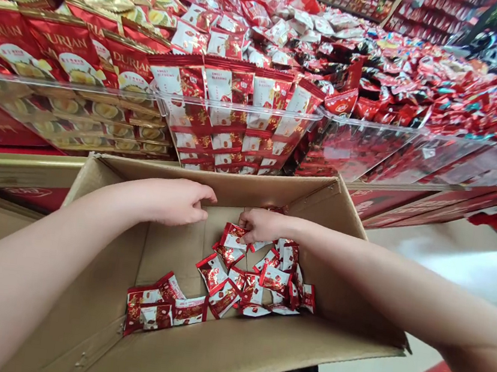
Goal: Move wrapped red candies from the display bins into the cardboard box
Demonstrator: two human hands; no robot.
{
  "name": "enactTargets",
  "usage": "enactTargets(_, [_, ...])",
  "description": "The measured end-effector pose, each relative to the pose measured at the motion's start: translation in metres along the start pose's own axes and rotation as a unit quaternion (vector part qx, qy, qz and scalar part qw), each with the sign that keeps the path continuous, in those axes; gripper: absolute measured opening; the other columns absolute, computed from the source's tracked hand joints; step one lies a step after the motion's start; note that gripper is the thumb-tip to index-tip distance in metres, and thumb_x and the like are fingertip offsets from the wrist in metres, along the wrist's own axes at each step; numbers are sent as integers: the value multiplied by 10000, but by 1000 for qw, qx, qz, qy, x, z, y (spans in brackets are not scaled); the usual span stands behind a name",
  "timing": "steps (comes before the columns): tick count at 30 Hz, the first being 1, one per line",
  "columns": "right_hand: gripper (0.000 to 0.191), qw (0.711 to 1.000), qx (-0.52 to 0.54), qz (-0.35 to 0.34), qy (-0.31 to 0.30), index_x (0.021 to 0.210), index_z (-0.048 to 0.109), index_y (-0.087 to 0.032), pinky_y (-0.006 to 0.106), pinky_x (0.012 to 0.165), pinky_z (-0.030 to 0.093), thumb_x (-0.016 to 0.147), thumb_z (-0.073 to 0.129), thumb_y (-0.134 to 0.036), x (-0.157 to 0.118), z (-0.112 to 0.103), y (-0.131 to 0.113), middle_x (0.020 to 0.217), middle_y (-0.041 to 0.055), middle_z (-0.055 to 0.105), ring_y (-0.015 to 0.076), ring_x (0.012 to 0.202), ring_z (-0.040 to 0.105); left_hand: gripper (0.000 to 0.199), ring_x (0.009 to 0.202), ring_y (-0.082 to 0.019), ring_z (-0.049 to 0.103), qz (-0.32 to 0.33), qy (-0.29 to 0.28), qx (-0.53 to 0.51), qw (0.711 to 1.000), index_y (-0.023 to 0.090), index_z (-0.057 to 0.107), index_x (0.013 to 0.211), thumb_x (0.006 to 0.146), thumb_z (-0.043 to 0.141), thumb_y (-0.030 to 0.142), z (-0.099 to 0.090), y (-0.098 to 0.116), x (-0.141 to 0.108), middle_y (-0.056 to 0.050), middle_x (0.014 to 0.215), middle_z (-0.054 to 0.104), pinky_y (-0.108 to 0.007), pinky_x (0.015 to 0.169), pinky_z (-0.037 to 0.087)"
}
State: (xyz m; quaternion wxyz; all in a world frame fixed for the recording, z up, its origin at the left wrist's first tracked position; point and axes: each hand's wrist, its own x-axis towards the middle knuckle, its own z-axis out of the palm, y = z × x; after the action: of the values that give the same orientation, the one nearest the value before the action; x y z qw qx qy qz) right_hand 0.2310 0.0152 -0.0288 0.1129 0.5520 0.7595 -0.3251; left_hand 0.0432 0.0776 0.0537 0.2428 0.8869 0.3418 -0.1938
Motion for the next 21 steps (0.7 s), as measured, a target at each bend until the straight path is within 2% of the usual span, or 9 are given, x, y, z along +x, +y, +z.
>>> enactTargets(2, [340,997,-76,13,3,998,546,-102,237,623,397,694,566,-254,3,7,-2,988,127,602,210,855,553,516,801,-214,586,-2,-6,3,1000,191,437,1207,729,414,383,1,-1,0,-61,987,639,-268,658,402])
enactTargets(4, [296,994,-105,16,-23,969,580,-68,264,646,387,691,527,-157,3,13,-7,982,168,601,245,890,543,532,852,-220,581,-5,-17,6,1000,205,414,1225,733,407,408,2,-1,0,-57,1045,621,-274,692,401])
enactTargets(8, [193,979,-129,-26,-156,798,663,-102,250,514,361,659,547,-169,0,30,-16,758,103,653,209,691,577,562,928,-229,566,-7,-37,-4,999,201,378,1248,740,395,440,2,-4,3,-66,1113,592,-280,731,404])
enactTargets(11, [222,966,-141,-51,-212,801,670,-79,251,472,328,641,584,-206,-2,44,-17,746,113,653,209,661,565,580,972,-240,550,-6,-39,-1,999,196,372,1253,735,402,456,2,-6,5,-75,1163,563,-288,754,405])
enactTargets(14, [242,962,-139,-77,-223,842,663,-100,241,492,322,653,598,-237,-1,50,-13,797,96,653,192,698,555,585,992,-248,541,-12,-41,-1,999,196,375,1251,734,397,468,2,-8,6,-79,1183,550,-297,768,403])
enactTargets(17, [222,965,-123,-94,-210,856,653,-145,217,507,327,669,594,-248,4,44,-9,796,47,652,150,680,545,582,1008,-249,532,-16,-40,0,999,196,387,1245,728,405,463,3,-8,6,-77,1202,538,-298,784,396])
enactTargets(21, [218,980,-116,-72,-143,890,628,-160,217,519,331,727,524,-261,8,26,-8,834,52,643,153,707,552,578,995,-240,541,-27,-45,-11,999,203,396,1243,722,425,452,2,-6,6,-75,1197,544,-284,790,385])
